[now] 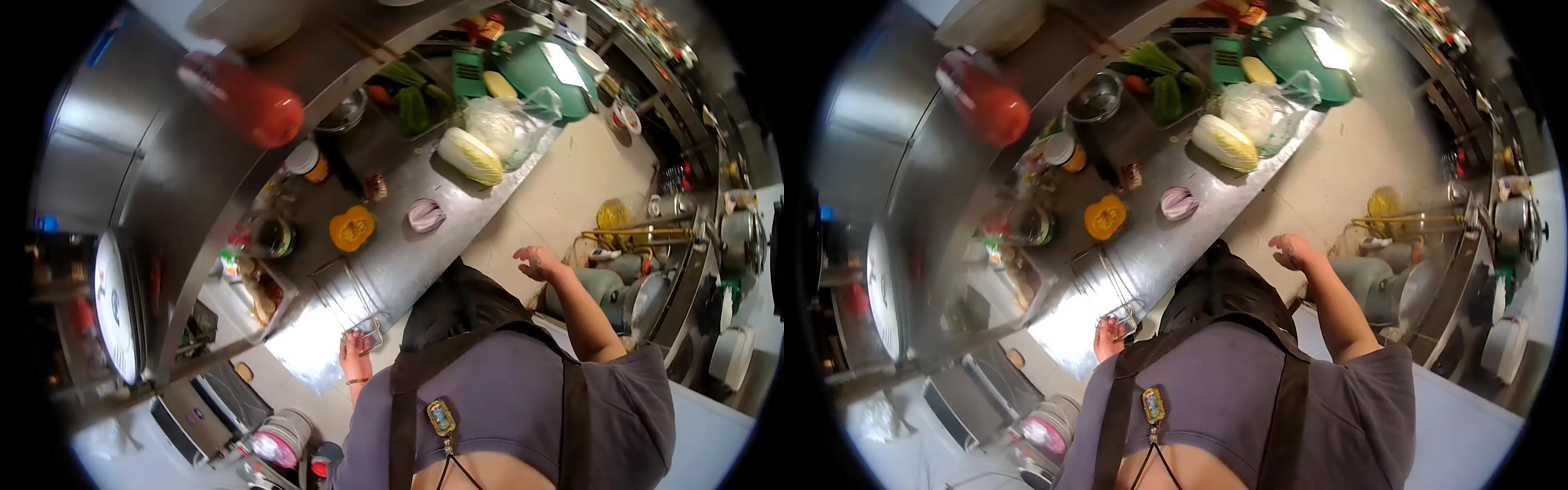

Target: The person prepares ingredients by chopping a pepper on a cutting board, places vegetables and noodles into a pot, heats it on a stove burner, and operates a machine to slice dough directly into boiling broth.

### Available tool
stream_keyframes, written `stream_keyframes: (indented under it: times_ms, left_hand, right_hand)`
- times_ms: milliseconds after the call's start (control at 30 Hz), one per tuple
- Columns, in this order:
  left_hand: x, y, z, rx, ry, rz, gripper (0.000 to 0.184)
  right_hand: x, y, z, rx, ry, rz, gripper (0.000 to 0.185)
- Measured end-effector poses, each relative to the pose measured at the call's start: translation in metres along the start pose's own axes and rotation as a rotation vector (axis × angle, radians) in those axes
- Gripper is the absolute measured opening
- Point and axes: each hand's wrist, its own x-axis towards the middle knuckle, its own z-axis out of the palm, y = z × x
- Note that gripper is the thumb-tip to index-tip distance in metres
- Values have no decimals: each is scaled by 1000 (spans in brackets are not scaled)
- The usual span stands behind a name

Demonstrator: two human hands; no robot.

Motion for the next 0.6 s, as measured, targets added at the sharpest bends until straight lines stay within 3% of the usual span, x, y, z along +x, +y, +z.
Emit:
stream_keyframes:
  times_ms: [33,100,133,200,267,300,367,433,467,533,600]
  left_hand:
    - [6,3,0,263,4,44,37]
    - [12,10,9,1184,243,688,51]
    - [-9,48,56,1142,90,783,66]
    - [-2,79,109,1180,-74,889,74]
    - [12,98,170,1318,-160,932,91]
    - [23,107,197,1554,-163,1013,103]
    - [52,115,235,1715,-250,1107,109]
    - [88,118,254,1966,-425,887,113]
    - [100,124,259,1818,-570,629,114]
    - [106,125,265,1702,-513,679,113]
    - [127,131,263,1823,-428,1129,110]
  right_hand:
    - [-11,9,5,9,-60,65,32]
    - [-34,25,16,49,-80,121,34]
    - [-45,30,20,84,-82,201,35]
    - [-60,43,26,134,-94,271,36]
    - [-77,55,38,192,-78,365,35]
    - [-86,60,45,208,2,342,32]
    - [-99,67,57,253,50,398,30]
    - [-120,64,59,360,154,428,29]
    - [-129,61,58,376,193,464,28]
    - [-153,63,66,455,313,527,29]
    - [-169,75,85,509,283,642,30]
